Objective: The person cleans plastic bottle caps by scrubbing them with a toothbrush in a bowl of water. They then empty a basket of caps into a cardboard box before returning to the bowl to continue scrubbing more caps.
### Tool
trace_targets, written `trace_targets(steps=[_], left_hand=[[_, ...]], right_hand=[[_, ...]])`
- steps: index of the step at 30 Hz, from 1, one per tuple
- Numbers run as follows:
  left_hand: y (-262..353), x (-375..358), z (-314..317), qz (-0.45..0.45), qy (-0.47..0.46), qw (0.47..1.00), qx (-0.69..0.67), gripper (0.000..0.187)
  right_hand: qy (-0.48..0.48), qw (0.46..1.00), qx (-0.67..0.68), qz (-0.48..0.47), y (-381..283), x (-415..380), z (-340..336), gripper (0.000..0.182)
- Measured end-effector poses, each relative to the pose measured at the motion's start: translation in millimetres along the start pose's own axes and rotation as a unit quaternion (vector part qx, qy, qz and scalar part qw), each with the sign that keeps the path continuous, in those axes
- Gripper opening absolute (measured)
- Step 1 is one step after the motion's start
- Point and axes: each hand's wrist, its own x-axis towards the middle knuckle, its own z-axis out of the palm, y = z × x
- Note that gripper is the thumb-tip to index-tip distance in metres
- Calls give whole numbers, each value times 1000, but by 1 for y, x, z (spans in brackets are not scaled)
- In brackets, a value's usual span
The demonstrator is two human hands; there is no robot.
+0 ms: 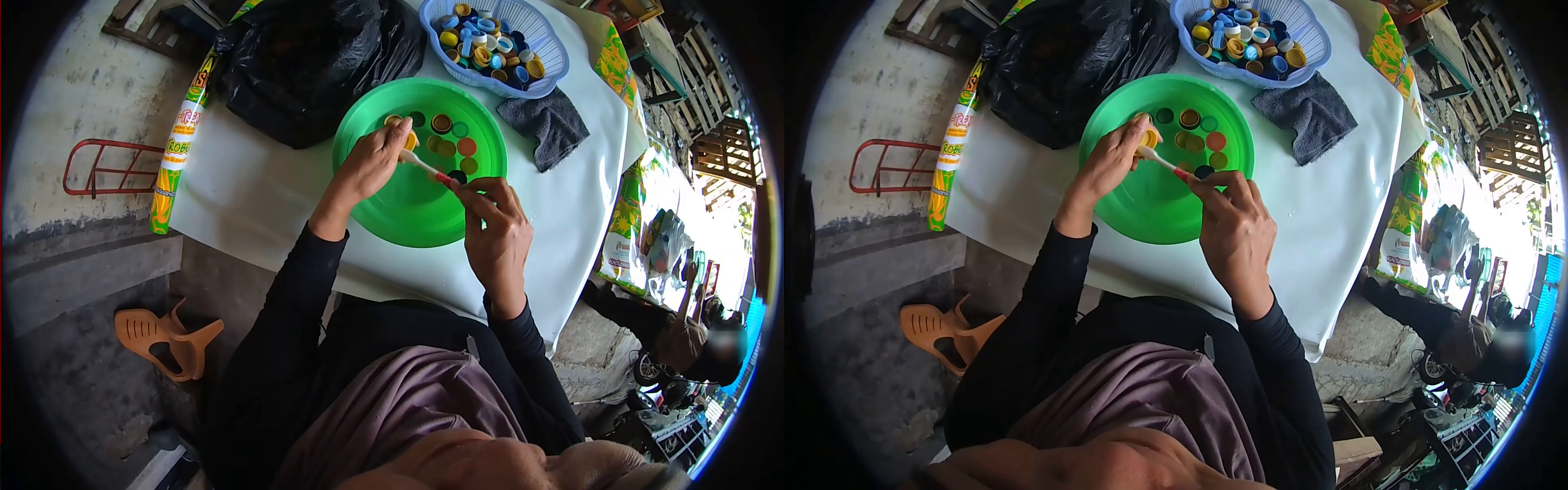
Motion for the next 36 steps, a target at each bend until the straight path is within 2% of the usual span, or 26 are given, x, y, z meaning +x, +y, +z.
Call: trace_targets(steps=[3,8,12,15,18,19,22,25,27,28,31,34,36], left_hand=[[-2,0,2,63,-19,996,67,40],[-3,-4,3,136,55,975,166,20],[7,-12,2,174,70,963,194,30],[4,-13,-3,190,49,938,286,34],[-5,-15,-5,130,-54,939,314,35],[-3,-15,-5,162,-31,934,317,34],[14,-14,-1,123,8,964,236,30],[13,-10,8,61,-63,996,-23,28],[14,-13,17,48,-116,984,-128,29],[21,-17,20,32,-132,976,-171,29],[18,-18,19,41,-133,981,-133,29],[11,-18,13,89,-107,990,5,27],[11,-17,10,159,-33,984,78,26]], right_hand=[[-21,999,-28,34,-2,1,1,35],[-5,998,-44,34,-2,-8,-9,36],[19,998,-41,48,4,-22,-21,35],[36,997,-44,53,7,-34,-25,32],[44,997,-34,58,12,-45,-26,30],[52,997,-30,58,11,-46,-28,29],[67,996,-16,54,10,-51,-30,29],[71,997,-14,33,10,-52,-29,34],[74,997,-20,21,7,-50,-27,36],[45,999,-28,12,7,-50,-27,39],[55,998,-21,9,8,-49,-28,38],[47,998,-33,6,12,-47,-29,36],[35,999,-12,3,15,-48,-29,34]])
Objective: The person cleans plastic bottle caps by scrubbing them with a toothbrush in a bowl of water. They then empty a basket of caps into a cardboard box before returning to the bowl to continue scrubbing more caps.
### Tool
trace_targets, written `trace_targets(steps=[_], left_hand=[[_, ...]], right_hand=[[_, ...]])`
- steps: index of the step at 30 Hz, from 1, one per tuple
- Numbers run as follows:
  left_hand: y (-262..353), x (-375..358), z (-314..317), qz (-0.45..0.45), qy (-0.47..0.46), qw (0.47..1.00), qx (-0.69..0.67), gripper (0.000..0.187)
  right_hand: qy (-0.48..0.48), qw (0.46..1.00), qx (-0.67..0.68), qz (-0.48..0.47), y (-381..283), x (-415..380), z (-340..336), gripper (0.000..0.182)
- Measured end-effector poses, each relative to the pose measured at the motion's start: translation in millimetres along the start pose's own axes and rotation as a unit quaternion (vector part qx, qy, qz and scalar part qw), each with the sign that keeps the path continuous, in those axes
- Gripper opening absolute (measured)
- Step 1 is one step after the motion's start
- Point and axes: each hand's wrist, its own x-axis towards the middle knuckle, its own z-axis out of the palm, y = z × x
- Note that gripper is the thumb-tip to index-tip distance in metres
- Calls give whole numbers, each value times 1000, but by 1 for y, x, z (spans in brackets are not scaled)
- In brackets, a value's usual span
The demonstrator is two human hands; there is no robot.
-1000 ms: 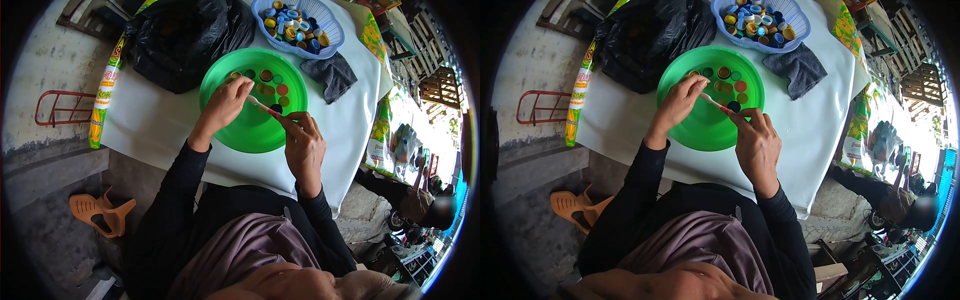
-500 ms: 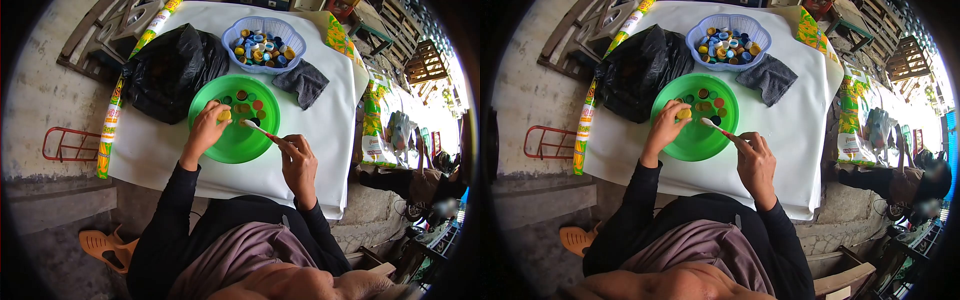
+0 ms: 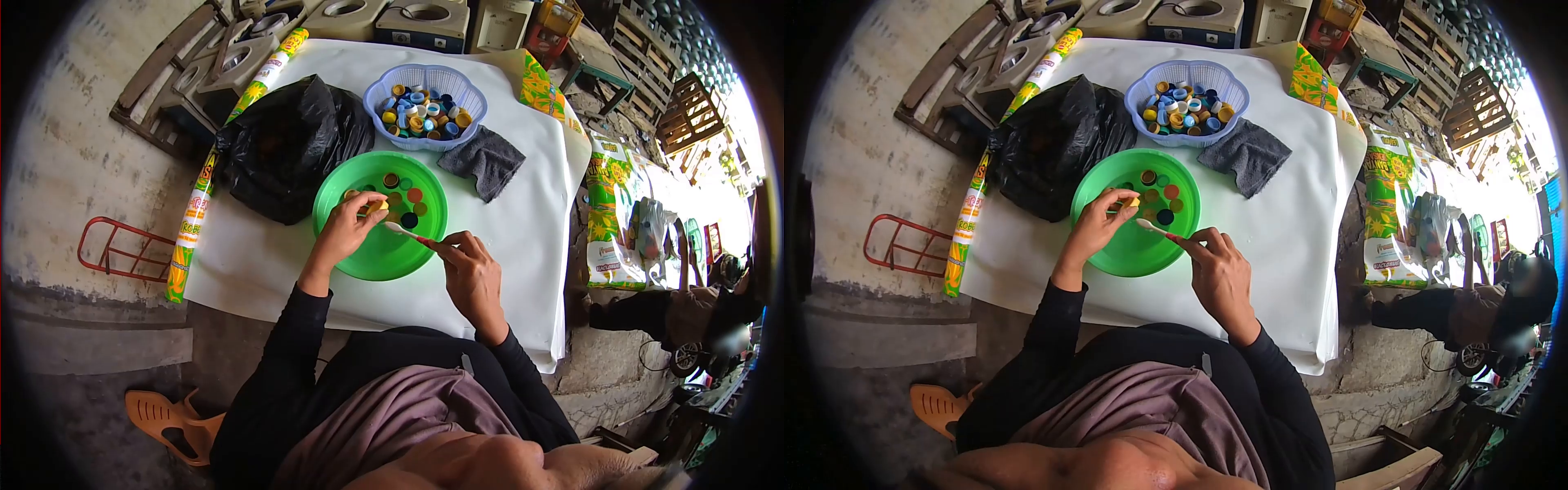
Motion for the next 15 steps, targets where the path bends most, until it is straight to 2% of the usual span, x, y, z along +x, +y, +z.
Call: trace_targets(steps=[2,3,7,9,11,13,15], left_hand=[[1,0,-7,32,30,992,116,27],[7,2,-8,16,25,997,76,28],[25,34,-15,47,14,994,98,27],[32,63,-17,88,-9,987,131,27],[21,105,-11,168,-15,977,134,30],[17,147,-4,192,0,977,92,35],[25,169,0,274,90,942,173,37]], right_hand=[[22,1000,10,14,3,2,0,31],[27,999,13,23,4,3,-1,30],[24,999,30,27,14,3,3,26],[17,999,36,20,16,1,5,25],[14,999,34,9,16,0,4,23],[13,999,36,17,14,-1,3,23],[12,999,34,23,14,-3,1,22]])
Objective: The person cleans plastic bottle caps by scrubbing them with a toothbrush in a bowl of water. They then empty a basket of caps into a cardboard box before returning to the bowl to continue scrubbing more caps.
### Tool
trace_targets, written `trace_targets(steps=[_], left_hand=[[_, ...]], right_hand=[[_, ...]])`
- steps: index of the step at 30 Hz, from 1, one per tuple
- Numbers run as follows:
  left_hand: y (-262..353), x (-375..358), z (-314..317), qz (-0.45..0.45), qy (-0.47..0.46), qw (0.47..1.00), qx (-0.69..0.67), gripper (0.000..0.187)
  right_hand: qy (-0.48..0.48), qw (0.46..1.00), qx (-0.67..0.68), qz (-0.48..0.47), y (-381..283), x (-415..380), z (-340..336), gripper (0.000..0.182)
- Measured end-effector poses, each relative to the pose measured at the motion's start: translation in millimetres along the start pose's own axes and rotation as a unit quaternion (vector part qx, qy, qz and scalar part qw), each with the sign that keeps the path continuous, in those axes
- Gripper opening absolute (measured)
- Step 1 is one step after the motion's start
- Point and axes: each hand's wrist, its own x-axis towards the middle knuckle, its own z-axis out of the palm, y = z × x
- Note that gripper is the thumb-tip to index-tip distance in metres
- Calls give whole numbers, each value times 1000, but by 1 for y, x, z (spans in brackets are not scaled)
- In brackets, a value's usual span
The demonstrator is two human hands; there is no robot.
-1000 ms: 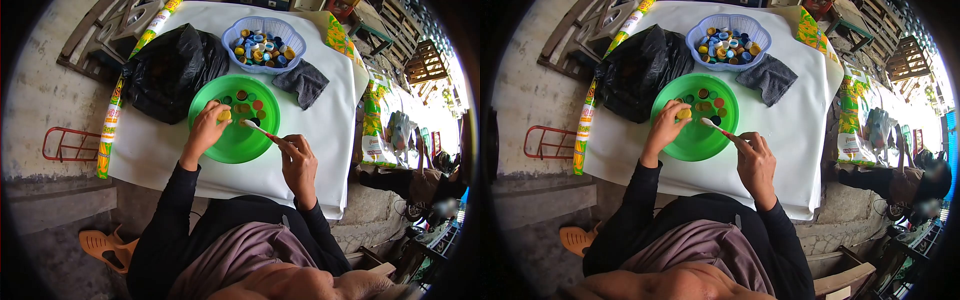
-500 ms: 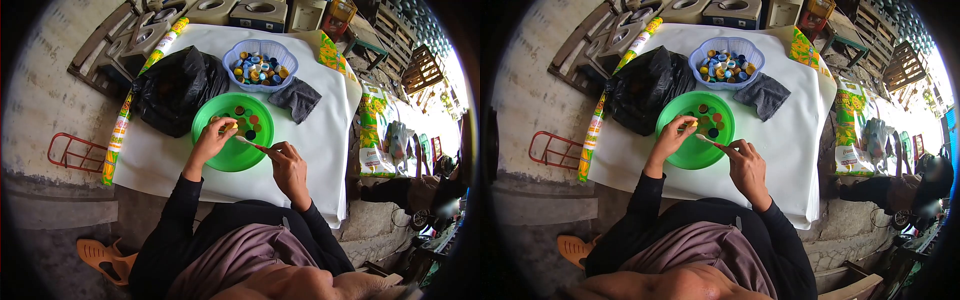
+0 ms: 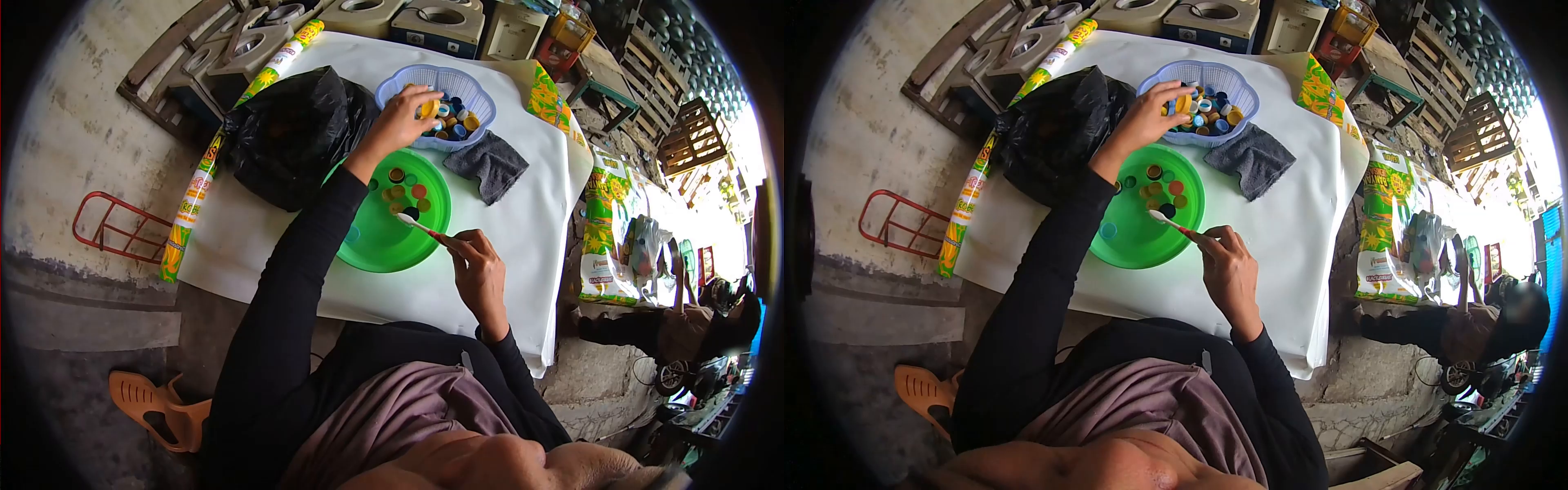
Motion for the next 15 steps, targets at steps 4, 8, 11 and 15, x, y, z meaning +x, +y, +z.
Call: trace_targets(steps=[4,8,11,15], left_hand=[[17,-3,-2,-9,17,1000,8,38],[36,-58,-16,-138,-53,987,-69,32],[38,-104,-26,-223,-64,968,-100,29],[35,-139,-47,-289,-35,953,-83,27]], right_hand=[[8,1000,-2,2,6,-4,-2,21],[7,1000,10,9,10,-10,-1,22],[16,1000,14,15,11,-12,2,22],[20,999,18,17,12,-12,3,22]])
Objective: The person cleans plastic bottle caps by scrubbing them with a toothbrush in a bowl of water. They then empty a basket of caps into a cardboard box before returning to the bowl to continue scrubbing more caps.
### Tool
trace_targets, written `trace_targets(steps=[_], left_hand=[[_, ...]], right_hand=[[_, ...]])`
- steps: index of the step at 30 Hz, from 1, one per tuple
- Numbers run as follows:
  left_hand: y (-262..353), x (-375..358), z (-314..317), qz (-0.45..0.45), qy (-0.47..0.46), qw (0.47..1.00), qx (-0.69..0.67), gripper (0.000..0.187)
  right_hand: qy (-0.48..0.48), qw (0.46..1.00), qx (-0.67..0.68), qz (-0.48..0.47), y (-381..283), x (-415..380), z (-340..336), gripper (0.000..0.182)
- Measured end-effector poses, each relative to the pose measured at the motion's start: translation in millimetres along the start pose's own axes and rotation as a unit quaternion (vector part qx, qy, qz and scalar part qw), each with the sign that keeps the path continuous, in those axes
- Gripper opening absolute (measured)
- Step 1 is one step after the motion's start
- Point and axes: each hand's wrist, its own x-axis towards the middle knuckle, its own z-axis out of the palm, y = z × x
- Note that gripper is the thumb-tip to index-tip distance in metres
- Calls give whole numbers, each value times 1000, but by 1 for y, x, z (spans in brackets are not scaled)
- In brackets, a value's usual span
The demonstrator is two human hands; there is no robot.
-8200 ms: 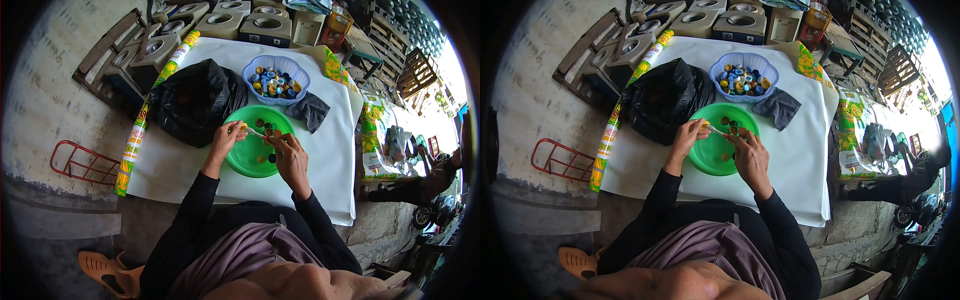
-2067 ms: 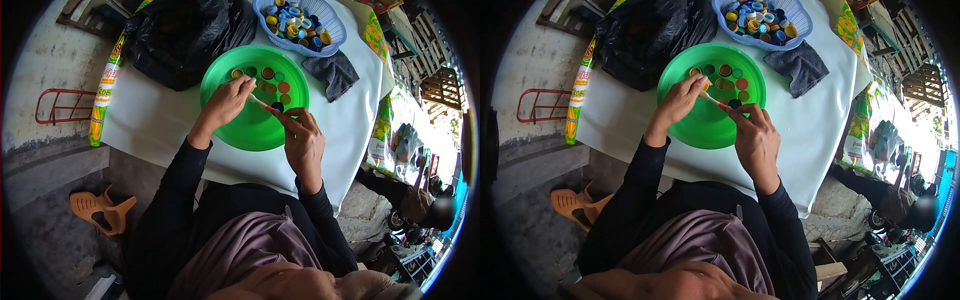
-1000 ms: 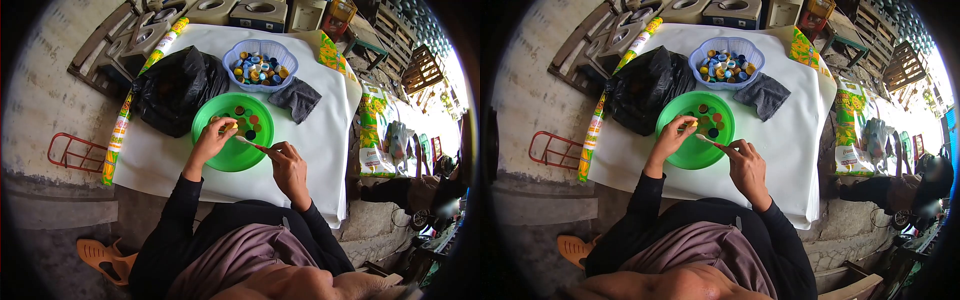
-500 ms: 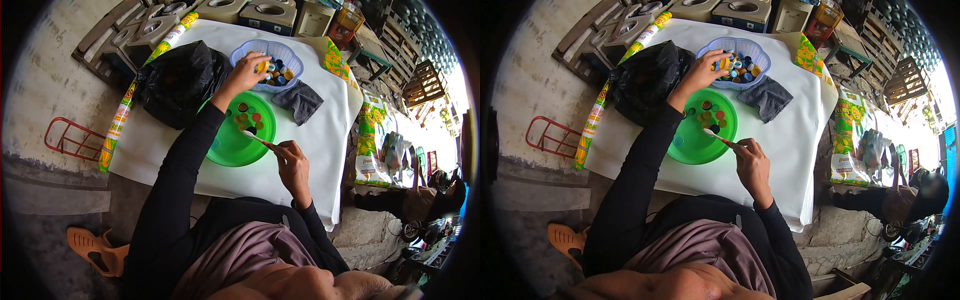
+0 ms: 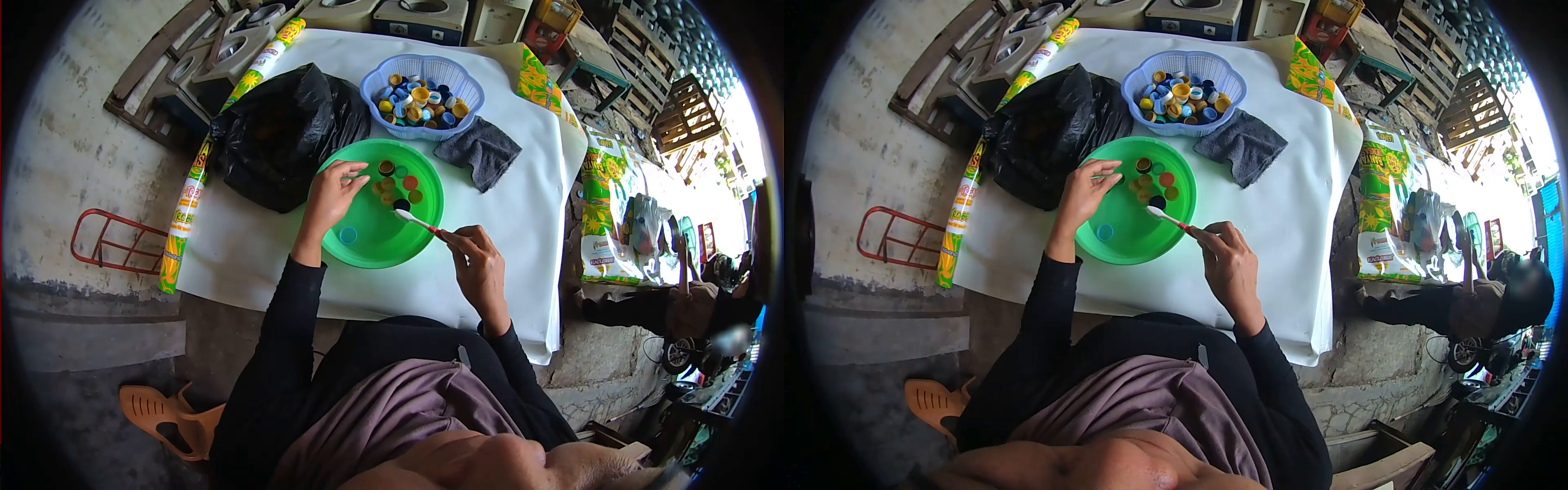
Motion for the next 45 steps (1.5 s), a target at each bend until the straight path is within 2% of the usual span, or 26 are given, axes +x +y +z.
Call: trace_targets(steps=[4,10,13,16,19,22,24,26,29,32,33,36,37,40,41,44,45], left_hand=[[0,-17,-13,12,68,997,28,24],[-5,-29,-4,-39,34,997,64,30],[-16,-31,9,36,50,990,130,35],[-26,-29,17,73,71,966,236,41],[-27,-32,17,59,-11,963,262,44],[-16,-33,14,-3,-30,985,171,40],[-12,-36,12,35,36,987,150,35],[-9,-39,9,54,77,987,126,30],[-5,-45,3,49,98,990,90,25],[0,-47,0,44,106,991,64,21],[0,-45,1,47,110,991,63,20],[5,-36,1,66,114,990,57,18],[11,-31,1,70,110,990,53,18],[17,-15,3,83,96,991,46,18],[19,-10,3,89,90,991,45,18],[26,0,3,104,92,990,18,18],[25,3,3,108,90,990,20,18]], right_hand=[[-5,1000,0,7,-1,2,-2,22],[21,1000,-4,-13,-2,11,-4,18],[29,999,-6,-17,-1,14,-5,17],[23,1000,4,5,3,15,-7,21],[37,999,5,26,11,25,-7,22],[65,996,-15,51,26,52,-8,31],[121,991,-52,4,59,81,3,39],[48,991,-18,124,82,118,10,48],[106,986,-28,124,109,164,31,59],[53,974,30,219,138,206,54,66],[87,981,69,158,165,219,74,60],[-84,960,51,263,155,235,76,55],[-69,938,128,316,158,242,92,47],[-73,926,157,337,152,250,87,42],[-49,919,221,323,153,250,85,40],[-32,907,291,301,173,254,68,41],[-25,917,267,297,170,256,67,41]])
